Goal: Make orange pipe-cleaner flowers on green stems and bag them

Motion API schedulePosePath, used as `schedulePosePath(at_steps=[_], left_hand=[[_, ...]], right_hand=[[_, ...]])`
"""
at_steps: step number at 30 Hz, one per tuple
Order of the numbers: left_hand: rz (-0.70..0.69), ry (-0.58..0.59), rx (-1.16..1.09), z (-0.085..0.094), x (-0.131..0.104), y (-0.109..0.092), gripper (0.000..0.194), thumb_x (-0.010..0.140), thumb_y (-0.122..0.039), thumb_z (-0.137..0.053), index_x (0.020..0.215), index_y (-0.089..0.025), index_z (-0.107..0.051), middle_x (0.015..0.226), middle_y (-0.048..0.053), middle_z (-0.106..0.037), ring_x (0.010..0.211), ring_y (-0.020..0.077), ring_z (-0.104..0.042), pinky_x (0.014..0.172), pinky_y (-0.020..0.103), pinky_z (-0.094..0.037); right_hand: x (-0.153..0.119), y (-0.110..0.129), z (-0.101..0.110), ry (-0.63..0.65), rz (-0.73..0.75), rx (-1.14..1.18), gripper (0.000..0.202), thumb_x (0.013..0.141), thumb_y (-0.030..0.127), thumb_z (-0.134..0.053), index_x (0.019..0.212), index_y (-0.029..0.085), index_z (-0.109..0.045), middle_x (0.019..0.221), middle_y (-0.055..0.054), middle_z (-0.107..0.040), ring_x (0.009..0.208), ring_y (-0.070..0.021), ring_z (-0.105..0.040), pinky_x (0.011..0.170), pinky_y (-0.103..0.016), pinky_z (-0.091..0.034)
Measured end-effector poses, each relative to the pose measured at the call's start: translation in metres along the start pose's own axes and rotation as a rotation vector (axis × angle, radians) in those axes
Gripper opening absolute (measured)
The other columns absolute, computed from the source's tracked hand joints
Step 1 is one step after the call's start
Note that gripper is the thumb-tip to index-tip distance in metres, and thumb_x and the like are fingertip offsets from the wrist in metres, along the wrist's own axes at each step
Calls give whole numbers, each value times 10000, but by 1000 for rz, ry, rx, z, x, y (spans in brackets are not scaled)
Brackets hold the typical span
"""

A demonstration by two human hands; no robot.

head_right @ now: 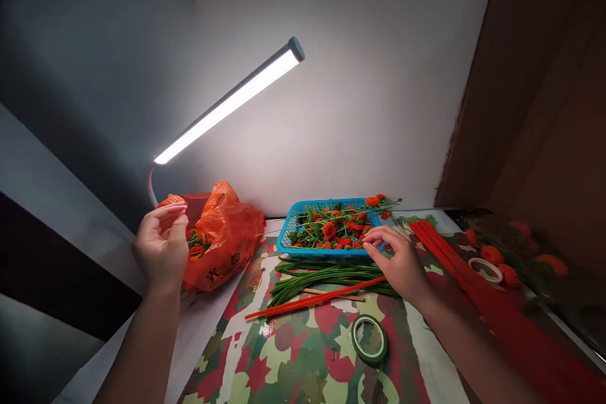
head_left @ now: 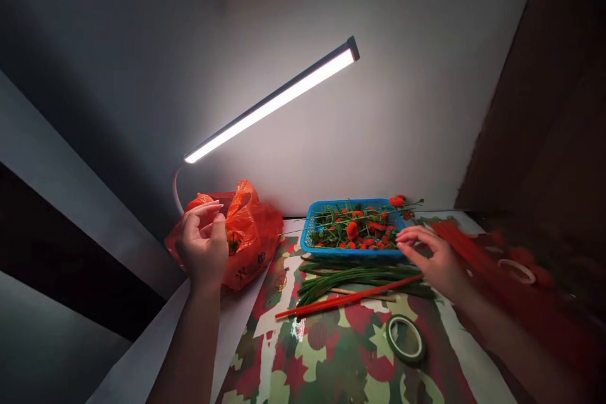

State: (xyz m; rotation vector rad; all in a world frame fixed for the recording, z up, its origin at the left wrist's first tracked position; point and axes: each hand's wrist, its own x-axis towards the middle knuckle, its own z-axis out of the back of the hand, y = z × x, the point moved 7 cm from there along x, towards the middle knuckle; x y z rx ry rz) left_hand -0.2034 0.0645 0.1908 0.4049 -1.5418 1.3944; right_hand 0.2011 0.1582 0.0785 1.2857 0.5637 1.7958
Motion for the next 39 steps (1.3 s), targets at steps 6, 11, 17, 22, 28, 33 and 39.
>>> schedulePosePath(at_steps=[6, 11, 17, 22, 28, 33, 39], left_hand=[[-277, 439, -125, -58, -62, -81, 94, 825, -167, -524, 806, -186, -614, 887, 40, -637, 871, 170, -604, 747, 283, -502], [-477, 1311, 170, -129, -166, -77, 102, 742, -264, -631, 824, -206, -643, 871, 42, -643, 825, 208, -590, 683, 303, -472], [-464, 1459, 327, -142, -200, -61, 116, 783, -165, -541, 745, -190, -647, 823, 52, -636, 789, 204, -604, 646, 283, -431], [-389, 1444, 265, -140, -194, -62, 177, 847, -190, -459, 793, -188, -628, 821, 64, -638, 793, 211, -597, 629, 283, -413], [333, 1261, -296, -132, -167, -49, 182, 868, -364, -504, 814, -196, -546, 665, -8, -596, 568, 129, -549, 544, 240, -417], [963, 1231, -749, -130, -190, -57, 289, 775, -409, -656, 770, -182, -476, 661, -13, -640, 517, 102, -589, 541, 227, -473], [1012, 1538, -728, -124, -222, -82, 299, 680, -368, -757, 675, -149, -554, 677, 31, -678, 657, 157, -659, 629, 256, -502]], right_hand=[[16, -8, -6, 235, -122, -187, 159, 803, 325, -559, 798, 204, -661, 881, -45, -680, 811, -197, -613, 678, -297, -450], [22, 8, -14, 470, -157, -260, 182, 798, 335, -567, 864, 205, -676, 910, -43, -698, 789, -187, -619, 673, -278, -452], [-1, 11, -47, 697, -132, -250, 113, 740, 249, -625, 803, 179, -687, 797, -45, -684, 691, -174, -594, 591, -258, -426], [-15, 14, -61, 765, -82, -229, 149, 670, 166, -681, 814, 207, -682, 837, -38, -679, 767, -207, -608, 658, -296, -456], [10, 59, 19, -162, 81, -96, 305, 776, 238, -644, 1070, 244, -564, 1145, -63, -574, 1055, -230, -528, 896, -382, -430], [-11, 42, -15, -171, -402, 463, 485, 733, 479, -682, 1089, 224, -475, 957, -39, -554, 737, -137, -547, 563, -244, -453], [-24, 36, -62, 148, -617, 682, 463, 726, 614, -599, 761, 154, -567, 684, 19, -544, 437, -49, -438, 413, -212, -365]])
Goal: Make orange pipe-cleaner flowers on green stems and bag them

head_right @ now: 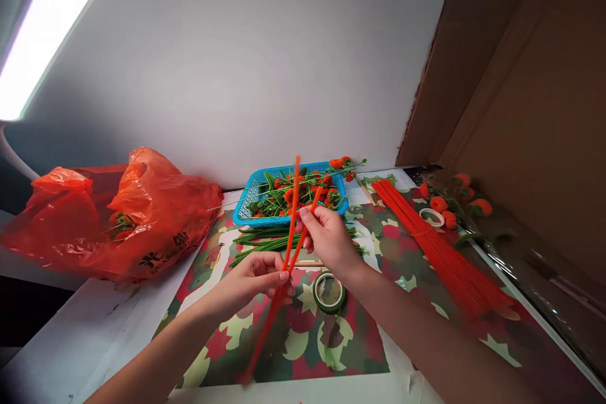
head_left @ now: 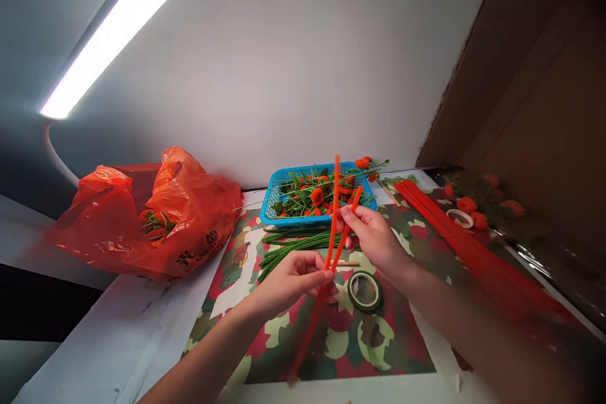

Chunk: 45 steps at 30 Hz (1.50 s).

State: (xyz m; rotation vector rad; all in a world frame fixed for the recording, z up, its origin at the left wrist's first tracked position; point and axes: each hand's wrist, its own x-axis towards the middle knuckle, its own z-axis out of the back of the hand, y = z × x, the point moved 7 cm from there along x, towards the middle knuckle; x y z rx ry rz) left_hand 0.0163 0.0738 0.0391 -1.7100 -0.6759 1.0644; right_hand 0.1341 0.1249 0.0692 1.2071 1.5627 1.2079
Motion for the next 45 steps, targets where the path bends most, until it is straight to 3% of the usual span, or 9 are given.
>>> schedulePosePath(at_steps=[10, 12, 15, 21, 29, 36, 38, 41, 45], left_hand=[[101, 403, 498, -4, -21, 2, 204, 706, -371, -723, 789, -188, -752, 707, 23, -707, 628, 145, -605, 579, 226, -452], [-4, 296, 553, 3, -19, -14, 255, 687, -368, -740, 887, -210, -745, 834, 33, -727, 765, 181, -646, 687, 250, -499], [-247, -147, 422, 26, -11, -51, 334, 761, -410, -668, 1029, -213, -702, 1040, 66, -704, 923, 210, -646, 780, 292, -520], [-404, -329, 169, 13, 15, -80, 250, 713, -359, -734, 868, -164, -736, 860, 58, -730, 834, 196, -665, 771, 286, -519], [-403, -252, 12, 0, 39, -91, 187, 694, -317, -749, 746, -152, -677, 718, 4, -670, 670, 112, -611, 668, 226, -489], [-383, -341, -218, 47, 18, -112, 206, 718, -333, -673, 692, -167, -553, 606, -25, -560, 473, 74, -485, 472, 211, -450], [-396, -347, -110, 62, 3, -120, 224, 718, -351, -669, 684, -181, -526, 535, -59, -474, 365, 30, -292, 339, 156, -258], [-428, -392, 168, 74, -18, -128, 220, 745, -410, -660, 823, -212, -602, 542, -40, -511, 410, 65, -376, 380, 176, -289], [-452, -406, 491, 55, -23, -123, 215, 755, -409, -657, 807, -201, -669, 613, 13, -624, 559, 135, -544, 478, 218, -409]], right_hand=[[-1, 8, 0, 95, -4, 22, 403, 732, 546, -653, 837, 157, -655, 596, 60, -486, 401, -37, -429, 389, -195, -384], [-2, 9, -2, 118, -7, 0, 393, 739, 544, -646, 803, 156, -655, 582, 61, -477, 398, -36, -418, 386, -195, -381], [-4, 10, -8, 177, -26, -38, 389, 737, 546, -650, 739, 158, -623, 560, 63, -480, 395, -38, -416, 383, -189, -369], [-4, 19, -5, 180, 14, -110, 433, 721, 559, -667, 628, 172, -497, 527, 70, -458, 402, -45, -399, 389, -187, -335], [0, 28, 5, 191, 58, -176, 433, 769, 581, -610, 669, 165, -537, 519, 64, -429, 425, -57, -377, 415, -203, -296], [8, 62, 35, 157, 195, -35, 403, 862, 545, -507, 1067, 208, -585, 570, 83, -254, 448, -70, -228, 435, -222, -239], [3, 86, 58, 79, 314, -121, 435, 900, 580, -397, 1024, 218, -604, 561, 70, -230, 450, -91, -249, 452, -250, -266], [-12, 114, 81, -112, 464, -508, 458, 917, 577, -353, 857, 220, -634, 527, 54, -230, 453, -106, -249, 450, -263, -225], [-19, 94, 48, 14, 364, -906, 252, 936, 431, -411, 917, 259, -593, 529, 45, -370, 458, -115, -322, 446, -248, -211]])
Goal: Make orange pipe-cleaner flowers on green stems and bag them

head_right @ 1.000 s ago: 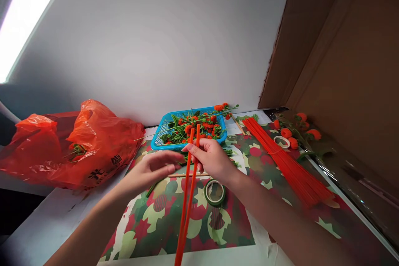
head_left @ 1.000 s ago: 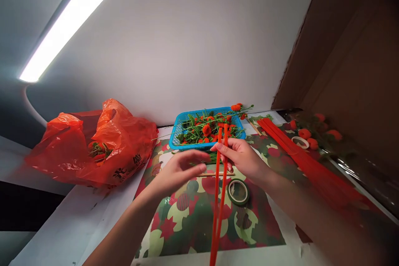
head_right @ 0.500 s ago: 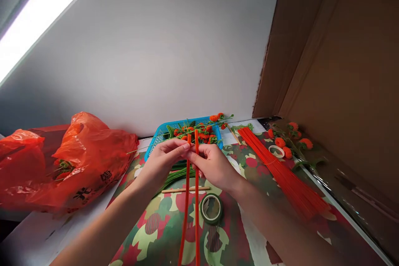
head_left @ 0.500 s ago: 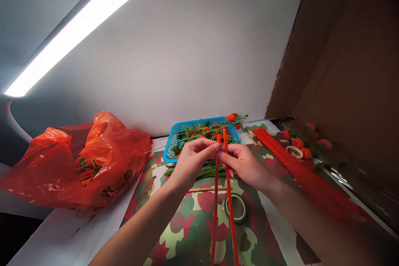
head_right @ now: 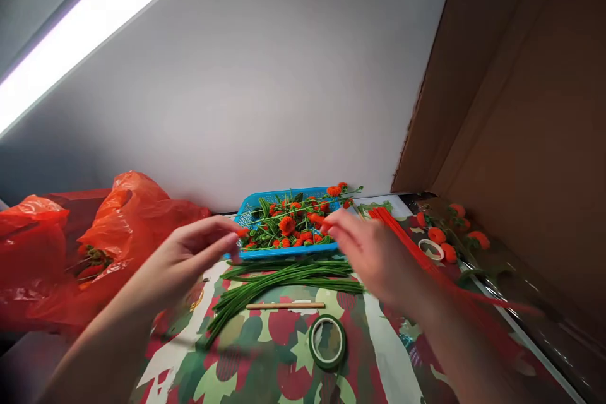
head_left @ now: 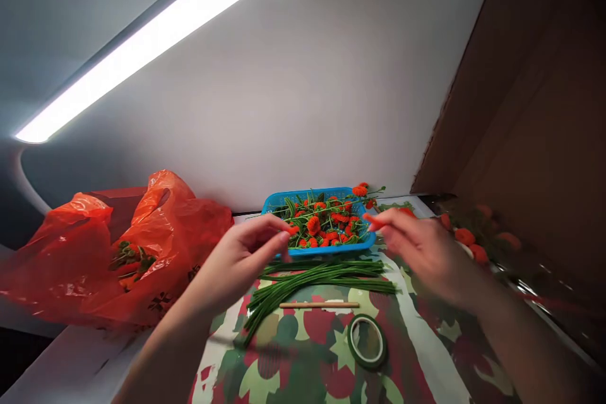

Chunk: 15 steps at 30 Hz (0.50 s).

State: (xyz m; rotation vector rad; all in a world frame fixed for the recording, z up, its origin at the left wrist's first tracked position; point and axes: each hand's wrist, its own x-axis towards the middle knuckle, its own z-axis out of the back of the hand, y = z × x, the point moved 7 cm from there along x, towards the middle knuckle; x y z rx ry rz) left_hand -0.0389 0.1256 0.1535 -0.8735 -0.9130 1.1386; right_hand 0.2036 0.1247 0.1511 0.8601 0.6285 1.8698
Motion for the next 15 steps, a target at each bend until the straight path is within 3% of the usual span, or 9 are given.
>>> schedulePosePath(at_steps=[2, 4, 6, 10, 15], left_hand=[[22, 24, -16, -21, -1, 4, 199, 761, -379, -652, 795, -186, -686, 714, 34, -665, 575, 134, -558, 478, 220, -429], [5, 3, -62, -40, -1, 8, 172, 764, -330, -659, 843, -182, -697, 733, 34, -672, 617, 138, -583, 526, 222, -459], [-15, 20, -133, -56, -1, 12, 191, 781, -290, -647, 934, -182, -681, 740, 29, -670, 676, 145, -606, 599, 231, -487], [-4, 48, -194, -68, 0, 20, 155, 790, -294, -642, 830, -145, -650, 736, 34, -654, 653, 125, -581, 598, 225, -466], [44, 44, -279, -68, 2, 23, 152, 751, -269, -684, 799, -132, -643, 717, 16, -629, 607, 88, -525, 557, 193, -418]], right_hand=[[-2, 12, -34, 121, 54, 56, 236, 953, 357, -390, 824, 240, -549, 601, 30, -468, 540, -122, -407, 498, -239, -273], [-4, 18, -64, 217, 82, 157, 258, 964, 324, -369, 773, 221, -508, 651, 30, -485, 578, -115, -403, 535, -231, -300], [-4, 14, -77, 190, 54, 239, 280, 967, 330, -367, 744, 206, -482, 649, 36, -449, 595, -111, -381, 549, -226, -299], [-5, 0, -80, 132, 0, 322, 308, 960, 353, -384, 703, 193, -441, 618, 50, -359, 584, -103, -316, 535, -227, -267], [-6, -5, -78, 159, -40, 362, 298, 957, 350, -389, 709, 192, -442, 628, 52, -350, 581, -101, -293, 525, -231, -253]])
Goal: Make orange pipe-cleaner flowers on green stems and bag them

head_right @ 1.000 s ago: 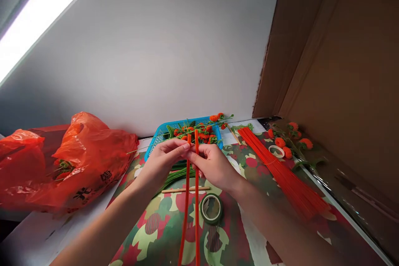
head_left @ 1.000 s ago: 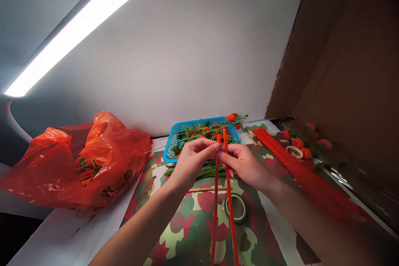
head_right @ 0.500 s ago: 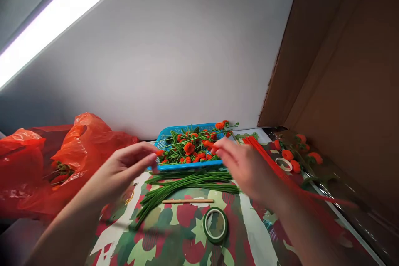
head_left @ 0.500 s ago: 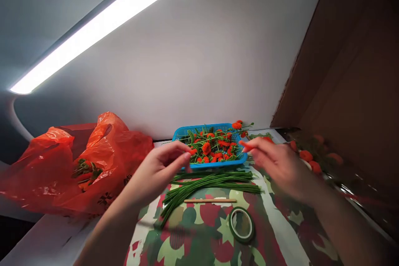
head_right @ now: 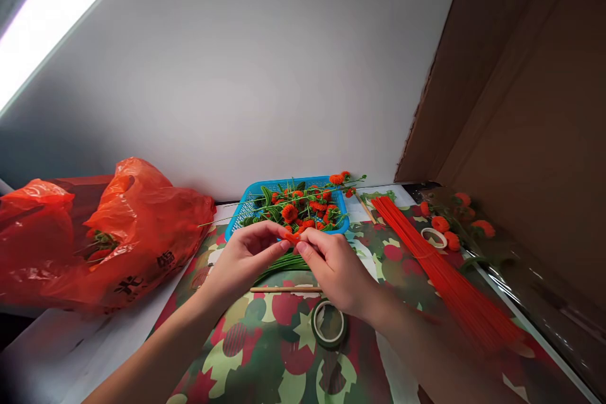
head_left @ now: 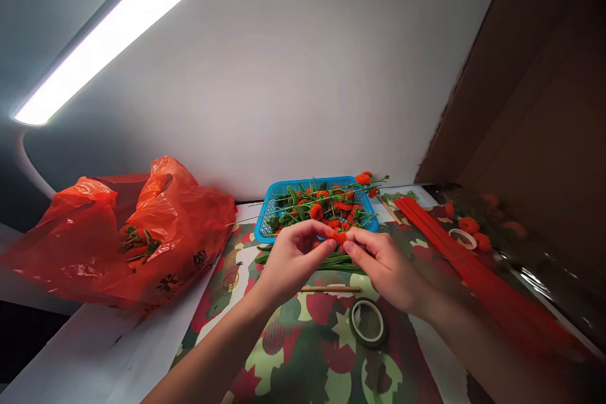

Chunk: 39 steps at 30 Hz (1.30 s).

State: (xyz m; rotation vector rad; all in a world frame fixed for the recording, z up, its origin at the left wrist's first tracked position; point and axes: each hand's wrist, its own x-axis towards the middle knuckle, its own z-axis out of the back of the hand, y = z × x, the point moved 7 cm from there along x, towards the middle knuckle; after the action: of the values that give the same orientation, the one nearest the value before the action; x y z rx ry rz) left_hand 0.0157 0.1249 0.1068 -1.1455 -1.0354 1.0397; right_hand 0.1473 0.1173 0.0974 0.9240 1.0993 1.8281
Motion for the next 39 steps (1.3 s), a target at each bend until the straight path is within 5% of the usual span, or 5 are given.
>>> schedulePosePath(at_steps=[13, 20, 30, 33, 39], left_hand=[[-50, 91, 10, -3, 3, 4, 176, 789, -307, -672, 769, -135, -638, 731, 14, -613, 672, 99, -539, 614, 201, -435], [-277, 204, 369, -9, 1, -6, 170, 882, -281, -555, 797, -153, -628, 751, 25, -599, 681, 114, -516, 592, 218, -395], [-518, 284, 579, -14, -5, -17, 127, 905, -219, -523, 818, -170, -602, 751, 18, -597, 669, 103, -511, 605, 208, -383], [-532, 291, 621, -15, -7, -18, 132, 906, -217, -517, 816, -173, -603, 740, 13, -599, 649, 98, -510, 583, 200, -376], [-401, 226, 795, -13, -8, -18, 178, 898, -238, -510, 773, -177, -622, 696, 11, -598, 621, 112, -520, 556, 217, -365]], right_hand=[[4, -12, -2, 134, -72, 183, 329, 923, 429, -459, 713, 177, -483, 623, 54, -344, 570, -88, -292, 520, -227, -239], [4, -36, -20, 453, -314, 714, 305, 870, 411, -544, 768, 127, -592, 521, 77, -339, 454, -51, -219, 459, -209, -213], [-1, -48, -32, 565, -405, 896, 269, 809, 391, -648, 768, 138, -568, 526, 98, -275, 446, -41, -158, 443, -200, -174], [1, -47, -31, 544, -392, 835, 307, 789, 431, -661, 739, 148, -555, 522, 103, -250, 458, -45, -153, 446, -203, -164], [9, -32, -4, 235, -170, 273, 320, 749, 436, -689, 677, 144, -579, 566, 57, -401, 502, -56, -286, 452, -209, -208]])
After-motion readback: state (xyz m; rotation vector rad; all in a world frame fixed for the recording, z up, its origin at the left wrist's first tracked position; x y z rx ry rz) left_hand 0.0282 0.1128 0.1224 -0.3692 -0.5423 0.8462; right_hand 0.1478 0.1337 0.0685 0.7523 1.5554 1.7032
